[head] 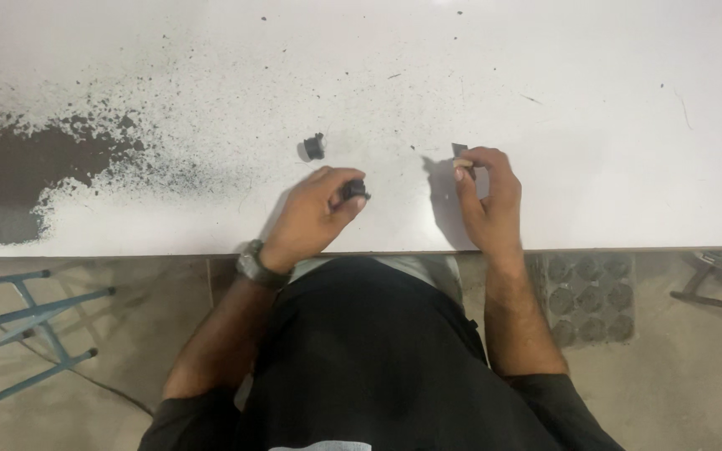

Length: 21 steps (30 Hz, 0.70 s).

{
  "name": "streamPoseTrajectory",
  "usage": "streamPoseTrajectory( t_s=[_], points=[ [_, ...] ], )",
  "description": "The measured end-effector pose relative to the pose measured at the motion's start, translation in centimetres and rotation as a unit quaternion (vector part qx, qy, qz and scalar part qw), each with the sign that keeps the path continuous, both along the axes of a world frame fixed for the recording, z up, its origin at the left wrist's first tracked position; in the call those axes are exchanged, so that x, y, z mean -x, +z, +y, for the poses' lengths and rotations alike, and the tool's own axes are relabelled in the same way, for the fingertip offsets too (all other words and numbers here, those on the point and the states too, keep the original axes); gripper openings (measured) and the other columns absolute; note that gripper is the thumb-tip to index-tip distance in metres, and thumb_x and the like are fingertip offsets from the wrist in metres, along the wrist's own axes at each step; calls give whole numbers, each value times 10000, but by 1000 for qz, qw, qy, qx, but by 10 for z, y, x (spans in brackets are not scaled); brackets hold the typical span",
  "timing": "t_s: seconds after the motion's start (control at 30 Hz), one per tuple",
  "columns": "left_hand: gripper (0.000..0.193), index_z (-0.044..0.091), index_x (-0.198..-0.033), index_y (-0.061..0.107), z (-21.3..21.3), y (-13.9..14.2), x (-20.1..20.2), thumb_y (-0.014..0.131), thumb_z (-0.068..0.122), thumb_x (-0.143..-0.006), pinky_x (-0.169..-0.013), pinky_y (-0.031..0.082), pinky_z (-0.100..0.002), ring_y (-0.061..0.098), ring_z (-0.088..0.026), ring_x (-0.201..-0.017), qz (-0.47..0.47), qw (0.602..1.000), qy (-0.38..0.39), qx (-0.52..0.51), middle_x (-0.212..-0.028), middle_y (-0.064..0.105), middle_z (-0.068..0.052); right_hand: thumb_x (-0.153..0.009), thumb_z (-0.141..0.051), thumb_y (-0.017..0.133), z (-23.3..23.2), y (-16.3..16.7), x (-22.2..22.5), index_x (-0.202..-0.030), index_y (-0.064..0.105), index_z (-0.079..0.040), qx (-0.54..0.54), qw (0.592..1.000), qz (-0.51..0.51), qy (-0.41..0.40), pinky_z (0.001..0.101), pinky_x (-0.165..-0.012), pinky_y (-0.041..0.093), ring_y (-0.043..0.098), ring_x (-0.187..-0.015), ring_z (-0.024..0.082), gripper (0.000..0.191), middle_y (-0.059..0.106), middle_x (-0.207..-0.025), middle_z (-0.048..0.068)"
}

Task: The person sits at a white table and assembles small black plastic components, pressing a small brass insert into each black part by hand and placing finished assemblies aside on the table. They pick up new parts one at a time and repeat the assembly.

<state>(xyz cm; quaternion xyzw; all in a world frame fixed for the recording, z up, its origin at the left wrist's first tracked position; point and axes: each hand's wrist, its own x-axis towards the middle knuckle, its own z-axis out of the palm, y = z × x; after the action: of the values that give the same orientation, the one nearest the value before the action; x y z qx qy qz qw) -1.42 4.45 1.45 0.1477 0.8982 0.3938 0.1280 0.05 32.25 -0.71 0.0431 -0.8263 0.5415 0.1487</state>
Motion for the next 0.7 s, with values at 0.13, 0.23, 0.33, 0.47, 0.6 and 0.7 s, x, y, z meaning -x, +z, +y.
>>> streamPoseTrajectory(
  t_s=[0.13, 0.23, 0.33, 0.47, 0.6, 0.7],
  points=[
    [529, 42, -1413, 488, -20, 1, -9, 692, 133, -934, -808, 578, -272, 660, -124, -977, -140, 964, -85, -209, -1134, 696, -93, -909, -54, 679, -10, 7, -5, -1158, 730, -107, -205, 960, 67, 177, 600, -1254, 313, 573, -1267, 273, 260, 630, -1133, 72],
    [701, 66, -1531, 339, -21, 3, -7, 657, 38, -907, -774, 563, -278, 642, -113, -952, -192, 943, -129, -241, -1173, 680, -99, -874, -201, 784, -35, 5, -13, -1232, 707, -100, -181, 946, 56, 261, 669, -1242, 217, 495, -1312, 312, 380, 565, -1178, 93],
    [825, 83, -1594, 240, -20, 9, -5, 636, 9, -874, -715, 549, -275, 654, -104, -875, -181, 954, -154, -183, -1165, 710, -102, -843, -237, 827, -48, 3, -18, -1229, 715, -103, -181, 938, 51, 292, 689, -1233, 189, 496, -1300, 310, 424, 553, -1197, 95],
    [850, 120, -1615, 226, -26, 17, -8, 611, 7, -865, -615, 524, -321, 657, -159, -771, -170, 965, -119, -157, -1200, 752, -95, -839, -183, 848, -55, -1, -17, -1096, 716, -152, -190, 941, 44, 276, 693, -1272, 188, 523, -1276, 274, 290, 551, -1130, 54],
    [814, 135, -1617, 241, -25, 13, -11, 637, 12, -916, -793, 632, -323, 739, -199, -1054, -59, 978, -124, -155, -1259, 725, -115, -789, -156, 879, -67, -4, -22, -1080, 690, -113, -207, 948, 50, 237, 689, -1238, 246, 540, -1213, 269, 350, 523, -1091, 67],
    [794, 150, -1621, 246, -22, 8, -12, 618, 5, -935, -862, 643, -343, 731, -241, -1129, -28, 980, -110, -163, -1314, 687, -128, -786, -186, 889, -71, -3, -24, -1138, 704, -87, -241, 948, 69, 196, 692, -1187, 262, 501, -1187, 313, 410, 513, -1126, 104]
  ],
)
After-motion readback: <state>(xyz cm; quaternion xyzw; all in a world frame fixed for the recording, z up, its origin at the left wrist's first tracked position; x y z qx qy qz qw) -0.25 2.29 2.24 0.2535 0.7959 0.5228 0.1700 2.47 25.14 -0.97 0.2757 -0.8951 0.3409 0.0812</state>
